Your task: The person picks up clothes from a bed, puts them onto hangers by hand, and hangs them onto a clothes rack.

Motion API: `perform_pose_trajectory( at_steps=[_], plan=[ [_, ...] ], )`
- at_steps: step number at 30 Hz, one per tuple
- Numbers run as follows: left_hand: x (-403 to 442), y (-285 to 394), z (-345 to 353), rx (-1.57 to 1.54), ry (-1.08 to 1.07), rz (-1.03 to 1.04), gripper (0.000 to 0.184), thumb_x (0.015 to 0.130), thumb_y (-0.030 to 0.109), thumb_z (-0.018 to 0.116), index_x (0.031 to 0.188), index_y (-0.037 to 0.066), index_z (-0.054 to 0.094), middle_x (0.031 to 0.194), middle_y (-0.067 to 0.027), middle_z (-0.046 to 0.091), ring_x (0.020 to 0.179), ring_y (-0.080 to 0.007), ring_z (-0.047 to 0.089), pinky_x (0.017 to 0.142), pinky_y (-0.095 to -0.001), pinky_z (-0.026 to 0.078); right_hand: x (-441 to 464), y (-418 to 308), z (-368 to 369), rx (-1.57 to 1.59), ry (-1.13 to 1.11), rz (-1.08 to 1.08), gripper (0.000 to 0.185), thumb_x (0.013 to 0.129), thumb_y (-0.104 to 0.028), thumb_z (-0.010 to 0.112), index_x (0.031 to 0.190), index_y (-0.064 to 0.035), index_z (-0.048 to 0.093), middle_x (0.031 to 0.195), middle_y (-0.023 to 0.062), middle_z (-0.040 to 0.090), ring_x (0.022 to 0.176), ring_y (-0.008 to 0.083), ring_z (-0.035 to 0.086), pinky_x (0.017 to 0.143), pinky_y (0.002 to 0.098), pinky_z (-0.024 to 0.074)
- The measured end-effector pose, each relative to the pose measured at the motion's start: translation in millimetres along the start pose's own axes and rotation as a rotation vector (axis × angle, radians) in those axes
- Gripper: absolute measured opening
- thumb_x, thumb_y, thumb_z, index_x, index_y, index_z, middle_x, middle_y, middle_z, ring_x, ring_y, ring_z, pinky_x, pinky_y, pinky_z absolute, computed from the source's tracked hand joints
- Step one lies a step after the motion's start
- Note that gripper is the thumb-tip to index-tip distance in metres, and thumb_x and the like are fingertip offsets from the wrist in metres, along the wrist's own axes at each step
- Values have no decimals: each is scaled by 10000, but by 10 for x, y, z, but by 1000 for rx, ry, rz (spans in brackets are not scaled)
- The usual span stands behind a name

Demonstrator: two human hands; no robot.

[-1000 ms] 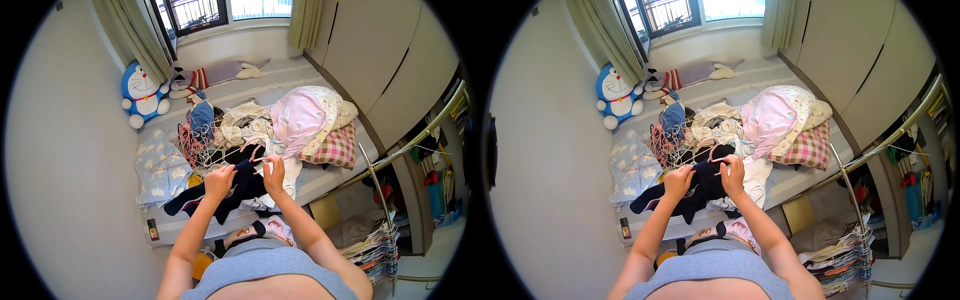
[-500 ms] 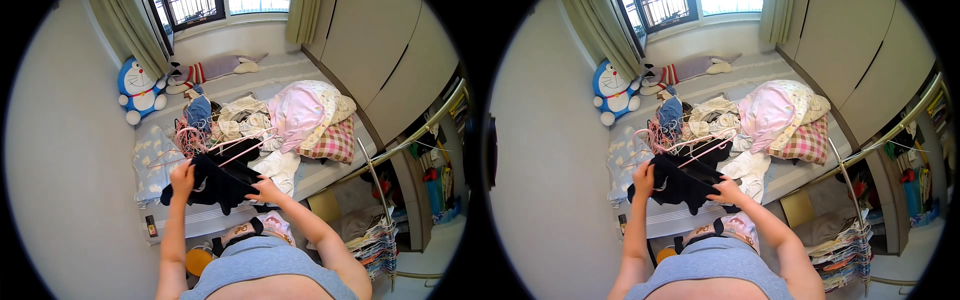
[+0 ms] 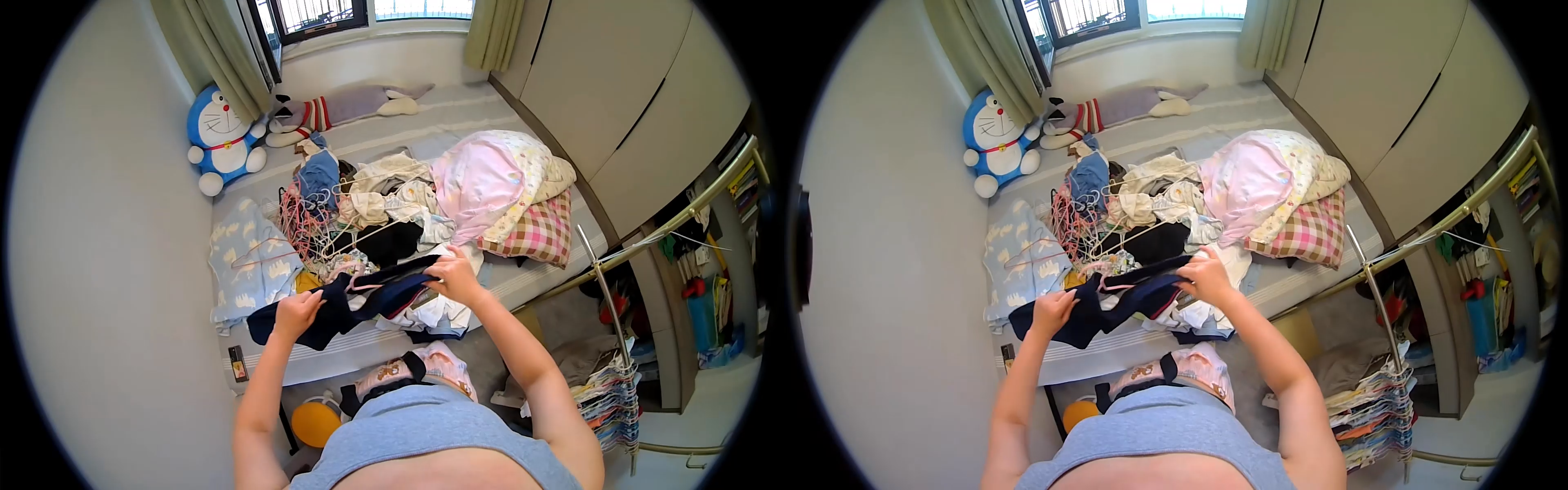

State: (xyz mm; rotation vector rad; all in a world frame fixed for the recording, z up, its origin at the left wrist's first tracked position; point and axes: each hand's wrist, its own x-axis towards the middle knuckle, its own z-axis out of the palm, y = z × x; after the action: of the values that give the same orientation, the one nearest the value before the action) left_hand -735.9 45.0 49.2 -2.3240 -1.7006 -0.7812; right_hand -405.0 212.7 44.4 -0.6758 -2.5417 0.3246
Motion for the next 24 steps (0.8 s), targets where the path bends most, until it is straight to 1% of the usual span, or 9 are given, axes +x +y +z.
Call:
perform_pose_trajectory(
  at_steps=[2,5,6,8,10,13,17,20,24],
  plan=[
    [55,86,88,-48,52,-80,180,763,125,642,925,60,599,633,-92,542,547,-272,554,465,-357,425,123,-244,-7,110,-81,-152,226,657,-296,726,812,-144,662,904,12,611,930,193,554,942,449,340],
    [140,225,227,-136,99,-115,154,774,122,630,903,42,608,634,-115,554,554,-290,559,471,-370,423,168,-534,53,144,-69,-42,576,648,-312,741,1160,-154,532,1215,65,479,1140,238,450,979,496,293],
    [193,297,272,-157,122,-89,156,774,122,627,907,42,608,633,-116,556,552,-294,562,480,-372,432,159,-525,131,169,-32,24,667,652,-325,743,1233,-158,461,1144,61,538,1098,234,489,981,485,295],
    [252,407,399,-233,147,-84,146,774,118,625,898,42,615,644,-123,571,562,-296,575,499,-365,448,91,-420,302,271,-73,87,531,694,-327,719,1148,-131,526,980,43,611,977,214,556,954,455,321],
    [240,422,539,-274,152,-99,120,782,101,609,884,40,623,680,-140,597,593,-308,593,523,-362,464,-7,-280,414,225,-46,124,197,779,-312,645,787,-115,632,674,15,599,748,206,578,873,419,367],
    [254,320,694,-317,259,-159,104,787,102,594,870,42,613,695,-156,607,613,-325,596,517,-392,460,-357,-123,226,40,-9,205,206,790,-341,625,730,-144,639,647,16,587,745,197,574,913,449,356],
    [430,180,672,-246,93,-271,92,835,144,553,857,71,604,651,-156,559,602,-337,554,523,-381,428,-894,76,-62,108,170,372,192,776,-322,651,762,-131,663,659,9,584,735,179,563,957,476,320],
    [639,288,903,-604,-28,-245,124,822,156,578,864,42,605,709,-144,579,684,-290,580,612,-355,449,-1131,119,-260,189,263,499,175,777,-283,660,779,-109,675,638,-4,575,720,169,551,976,475,300],
    [929,590,1211,-723,17,-200,403,738,219,692,1058,23,546,820,-116,620,803,-241,603,763,-320,463,-1560,223,-485,248,349,628,155,782,-245,654,737,-96,661,610,-17,570,696,155,535,942,429,325]
  ],
)
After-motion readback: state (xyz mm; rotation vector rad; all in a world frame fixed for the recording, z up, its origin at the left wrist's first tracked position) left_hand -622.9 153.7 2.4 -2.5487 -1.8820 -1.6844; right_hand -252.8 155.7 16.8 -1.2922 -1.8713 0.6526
